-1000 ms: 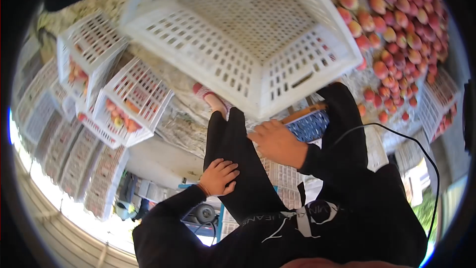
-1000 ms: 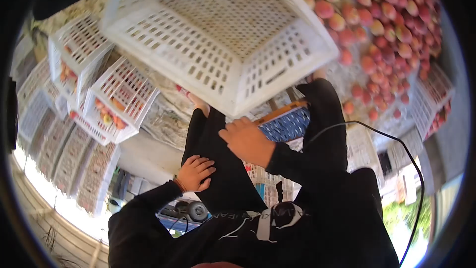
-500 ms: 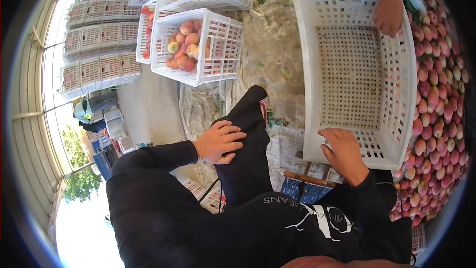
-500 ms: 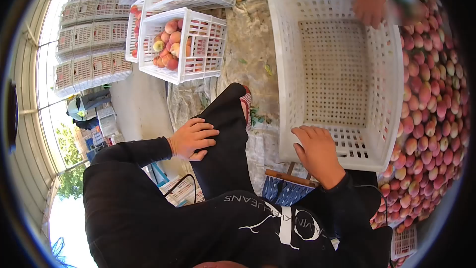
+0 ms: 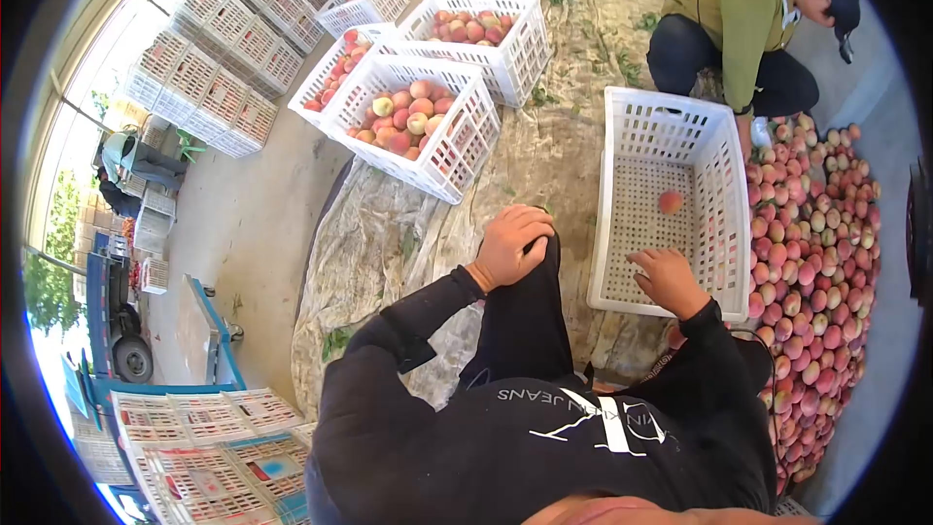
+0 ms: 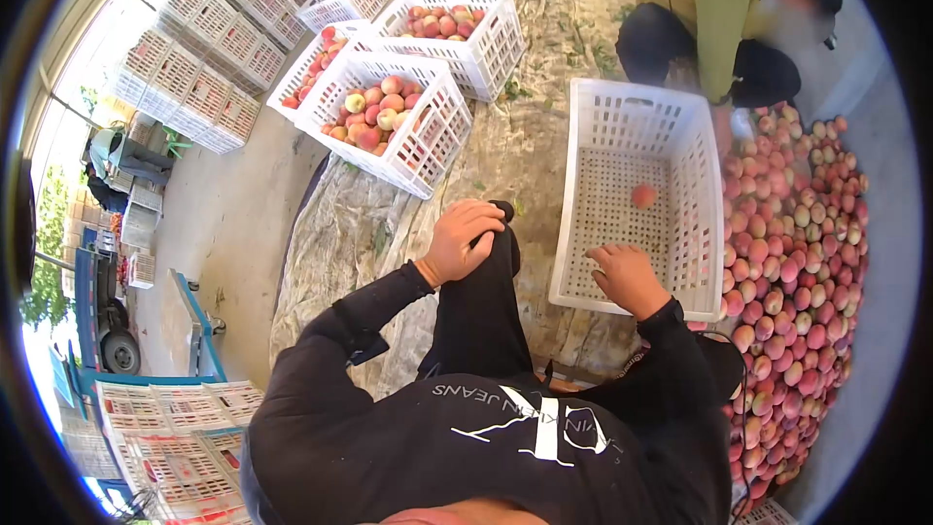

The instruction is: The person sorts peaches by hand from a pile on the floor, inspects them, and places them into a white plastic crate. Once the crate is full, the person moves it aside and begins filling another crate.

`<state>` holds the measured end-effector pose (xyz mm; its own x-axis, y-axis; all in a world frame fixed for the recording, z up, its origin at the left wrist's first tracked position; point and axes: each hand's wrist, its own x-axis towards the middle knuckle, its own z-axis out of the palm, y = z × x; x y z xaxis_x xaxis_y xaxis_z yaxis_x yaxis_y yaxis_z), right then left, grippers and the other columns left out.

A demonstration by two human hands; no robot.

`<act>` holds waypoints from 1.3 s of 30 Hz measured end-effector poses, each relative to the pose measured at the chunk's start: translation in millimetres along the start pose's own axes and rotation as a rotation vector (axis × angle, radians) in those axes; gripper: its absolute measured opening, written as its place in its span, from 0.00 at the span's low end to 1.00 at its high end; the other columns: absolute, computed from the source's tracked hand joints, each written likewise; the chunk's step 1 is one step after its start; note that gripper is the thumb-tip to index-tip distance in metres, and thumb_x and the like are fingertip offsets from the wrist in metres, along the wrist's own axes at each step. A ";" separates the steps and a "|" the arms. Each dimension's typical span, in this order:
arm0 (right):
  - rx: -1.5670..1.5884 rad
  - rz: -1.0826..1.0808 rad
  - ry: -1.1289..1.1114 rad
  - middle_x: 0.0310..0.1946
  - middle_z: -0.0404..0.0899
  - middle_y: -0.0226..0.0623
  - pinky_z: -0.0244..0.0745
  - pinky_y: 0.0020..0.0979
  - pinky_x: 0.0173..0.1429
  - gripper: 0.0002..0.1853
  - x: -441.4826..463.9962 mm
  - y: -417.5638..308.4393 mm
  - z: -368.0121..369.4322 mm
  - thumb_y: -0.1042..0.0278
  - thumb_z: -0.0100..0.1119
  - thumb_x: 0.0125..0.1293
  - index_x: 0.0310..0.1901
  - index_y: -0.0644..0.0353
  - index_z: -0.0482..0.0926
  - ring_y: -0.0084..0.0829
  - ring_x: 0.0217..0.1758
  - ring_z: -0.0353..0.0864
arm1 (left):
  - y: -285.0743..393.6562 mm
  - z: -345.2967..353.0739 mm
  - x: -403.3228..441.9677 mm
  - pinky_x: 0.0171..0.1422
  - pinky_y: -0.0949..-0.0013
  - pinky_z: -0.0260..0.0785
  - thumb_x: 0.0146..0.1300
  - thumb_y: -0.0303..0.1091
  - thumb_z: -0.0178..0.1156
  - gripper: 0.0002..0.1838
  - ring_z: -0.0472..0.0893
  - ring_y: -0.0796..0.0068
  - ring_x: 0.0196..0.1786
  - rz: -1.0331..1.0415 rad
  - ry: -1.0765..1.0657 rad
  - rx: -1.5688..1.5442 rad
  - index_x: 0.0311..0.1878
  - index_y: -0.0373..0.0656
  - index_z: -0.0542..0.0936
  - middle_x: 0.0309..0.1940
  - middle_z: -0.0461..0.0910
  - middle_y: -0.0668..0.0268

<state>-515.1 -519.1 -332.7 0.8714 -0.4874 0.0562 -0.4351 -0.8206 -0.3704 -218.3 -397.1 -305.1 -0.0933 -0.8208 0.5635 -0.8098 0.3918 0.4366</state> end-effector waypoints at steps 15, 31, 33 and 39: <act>0.100 0.920 0.877 0.46 0.81 0.43 0.75 0.37 0.51 0.16 -299.3 -43.0 -54.2 0.68 0.53 0.66 0.54 0.61 0.77 0.42 0.46 0.81 | -194.5 9.8 2.7 0.55 0.54 0.70 0.63 0.44 0.59 0.20 0.80 0.50 0.50 -0.322 -0.063 0.210 0.51 0.40 0.80 0.47 0.82 0.51; 0.615 1.430 -0.381 0.50 0.82 0.46 0.71 0.40 0.58 0.23 -402.2 -180.1 251.1 0.52 0.59 0.59 0.55 0.50 0.78 0.45 0.56 0.79 | -440.1 -64.1 -64.7 0.57 0.56 0.68 0.64 0.37 0.50 0.22 0.78 0.46 0.53 -0.733 -0.507 0.352 0.56 0.32 0.74 0.47 0.81 0.46; 0.674 1.351 -0.188 0.50 0.82 0.47 0.70 0.38 0.58 0.24 -399.6 -174.9 257.9 0.52 0.62 0.57 0.54 0.54 0.79 0.44 0.56 0.79 | -443.9 -57.1 -63.0 0.57 0.57 0.68 0.65 0.35 0.49 0.21 0.78 0.48 0.53 -0.724 -0.513 0.262 0.56 0.30 0.74 0.48 0.81 0.47; 0.887 1.381 0.329 0.50 0.83 0.41 0.71 0.39 0.57 0.24 -375.8 -154.2 262.0 0.49 0.61 0.58 0.52 0.54 0.80 0.38 0.56 0.79 | -439.3 -53.8 -71.7 0.57 0.62 0.67 0.65 0.34 0.51 0.20 0.78 0.55 0.50 -0.544 -0.271 0.228 0.56 0.32 0.75 0.47 0.81 0.56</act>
<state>-716.0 -131.3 -539.6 -0.1617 -0.7829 -0.6007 -0.4286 0.6040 -0.6719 175.4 -488.0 -499.5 0.2467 -0.9645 0.0938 -0.8825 -0.1836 0.4330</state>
